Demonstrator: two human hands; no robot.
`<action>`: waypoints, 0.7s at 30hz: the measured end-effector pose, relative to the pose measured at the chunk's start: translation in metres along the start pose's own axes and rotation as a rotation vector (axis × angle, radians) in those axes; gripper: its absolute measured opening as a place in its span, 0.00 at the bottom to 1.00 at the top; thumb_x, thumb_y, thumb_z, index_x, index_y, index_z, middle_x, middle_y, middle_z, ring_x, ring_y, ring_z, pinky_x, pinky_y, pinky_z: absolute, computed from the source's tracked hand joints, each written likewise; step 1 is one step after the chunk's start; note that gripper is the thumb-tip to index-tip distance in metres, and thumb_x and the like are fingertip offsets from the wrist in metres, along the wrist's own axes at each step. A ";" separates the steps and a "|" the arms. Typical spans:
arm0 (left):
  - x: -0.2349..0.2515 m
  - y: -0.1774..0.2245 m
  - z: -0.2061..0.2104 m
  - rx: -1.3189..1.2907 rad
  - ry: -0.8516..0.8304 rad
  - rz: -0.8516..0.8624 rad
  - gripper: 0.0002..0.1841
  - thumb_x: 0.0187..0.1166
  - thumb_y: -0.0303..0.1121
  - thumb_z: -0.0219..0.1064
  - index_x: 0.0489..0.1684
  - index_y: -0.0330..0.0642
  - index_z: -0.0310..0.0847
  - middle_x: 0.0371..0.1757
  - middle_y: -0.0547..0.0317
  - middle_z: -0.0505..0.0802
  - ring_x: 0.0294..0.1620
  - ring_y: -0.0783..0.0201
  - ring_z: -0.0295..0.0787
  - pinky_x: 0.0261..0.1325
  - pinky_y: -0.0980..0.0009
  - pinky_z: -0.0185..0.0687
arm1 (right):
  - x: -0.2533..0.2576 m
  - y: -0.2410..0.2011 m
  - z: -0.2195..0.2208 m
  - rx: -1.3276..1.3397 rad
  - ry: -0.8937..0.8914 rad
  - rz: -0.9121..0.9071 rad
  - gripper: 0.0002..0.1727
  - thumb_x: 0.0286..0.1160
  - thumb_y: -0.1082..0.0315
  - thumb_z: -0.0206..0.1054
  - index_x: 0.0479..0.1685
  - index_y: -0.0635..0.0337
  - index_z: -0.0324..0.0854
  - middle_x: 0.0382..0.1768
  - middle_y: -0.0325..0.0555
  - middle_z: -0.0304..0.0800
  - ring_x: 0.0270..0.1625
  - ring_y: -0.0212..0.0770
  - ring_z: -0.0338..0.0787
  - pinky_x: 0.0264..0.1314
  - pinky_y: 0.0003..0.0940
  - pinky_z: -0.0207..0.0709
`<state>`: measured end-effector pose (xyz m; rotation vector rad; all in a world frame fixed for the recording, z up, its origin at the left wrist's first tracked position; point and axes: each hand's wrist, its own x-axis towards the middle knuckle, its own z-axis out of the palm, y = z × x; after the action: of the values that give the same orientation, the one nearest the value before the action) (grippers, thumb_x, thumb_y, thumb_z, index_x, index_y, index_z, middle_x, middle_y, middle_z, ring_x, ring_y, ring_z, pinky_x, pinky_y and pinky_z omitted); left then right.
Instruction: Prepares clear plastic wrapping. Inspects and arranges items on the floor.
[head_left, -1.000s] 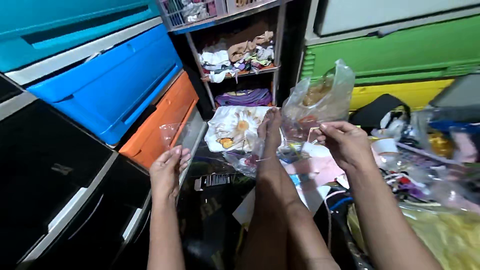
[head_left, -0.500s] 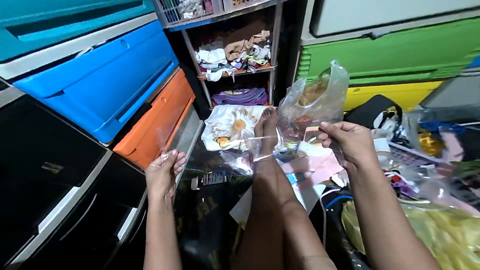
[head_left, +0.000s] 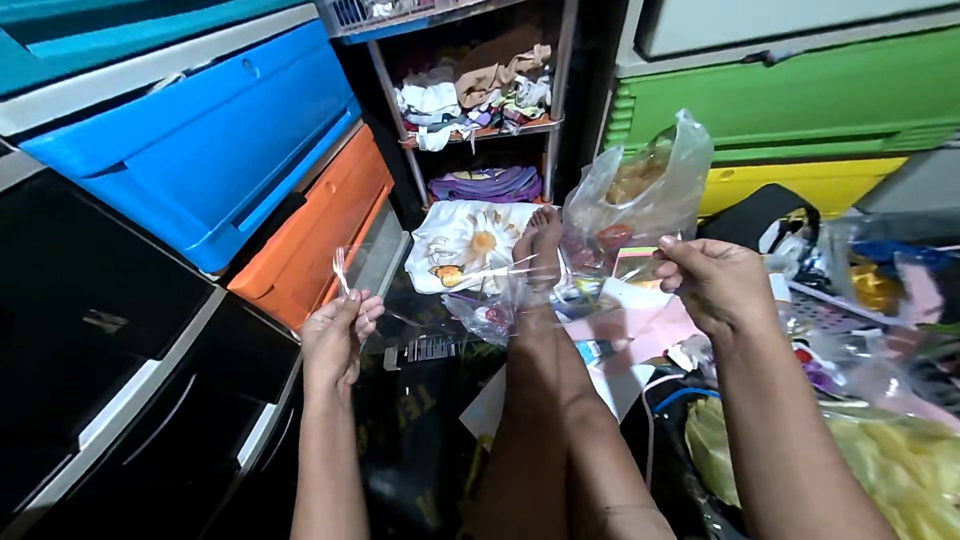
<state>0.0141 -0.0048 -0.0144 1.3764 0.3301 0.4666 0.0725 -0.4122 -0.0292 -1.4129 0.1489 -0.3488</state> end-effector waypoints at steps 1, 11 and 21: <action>0.000 0.000 0.000 0.001 -0.002 -0.002 0.10 0.89 0.28 0.58 0.43 0.36 0.85 0.34 0.59 0.97 0.31 0.72 0.95 0.34 0.79 0.89 | 0.000 0.001 -0.001 0.004 -0.004 -0.005 0.11 0.82 0.69 0.68 0.27 0.57 0.84 0.20 0.33 0.90 0.17 0.24 0.83 0.22 0.18 0.79; 0.000 -0.012 -0.005 -0.335 -0.224 -0.013 0.20 0.95 0.44 0.44 0.65 0.46 0.79 0.55 0.56 0.95 0.46 0.66 0.95 0.44 0.74 0.91 | -0.004 -0.001 -0.002 0.032 0.006 -0.015 0.09 0.83 0.69 0.66 0.32 0.57 0.85 0.23 0.33 0.91 0.19 0.24 0.84 0.26 0.19 0.81; -0.098 -0.104 0.100 -0.372 -0.139 -0.233 0.27 0.86 0.31 0.62 0.81 0.31 0.60 0.58 0.50 0.91 0.51 0.65 0.92 0.53 0.69 0.88 | -0.074 0.020 -0.006 -0.024 0.062 -0.182 0.09 0.81 0.75 0.62 0.32 0.58 0.84 0.23 0.32 0.93 0.22 0.26 0.89 0.29 0.21 0.86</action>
<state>-0.0093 -0.1525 -0.1043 0.9874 0.2699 0.2228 0.0044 -0.3918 -0.0574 -1.4435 0.0752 -0.5423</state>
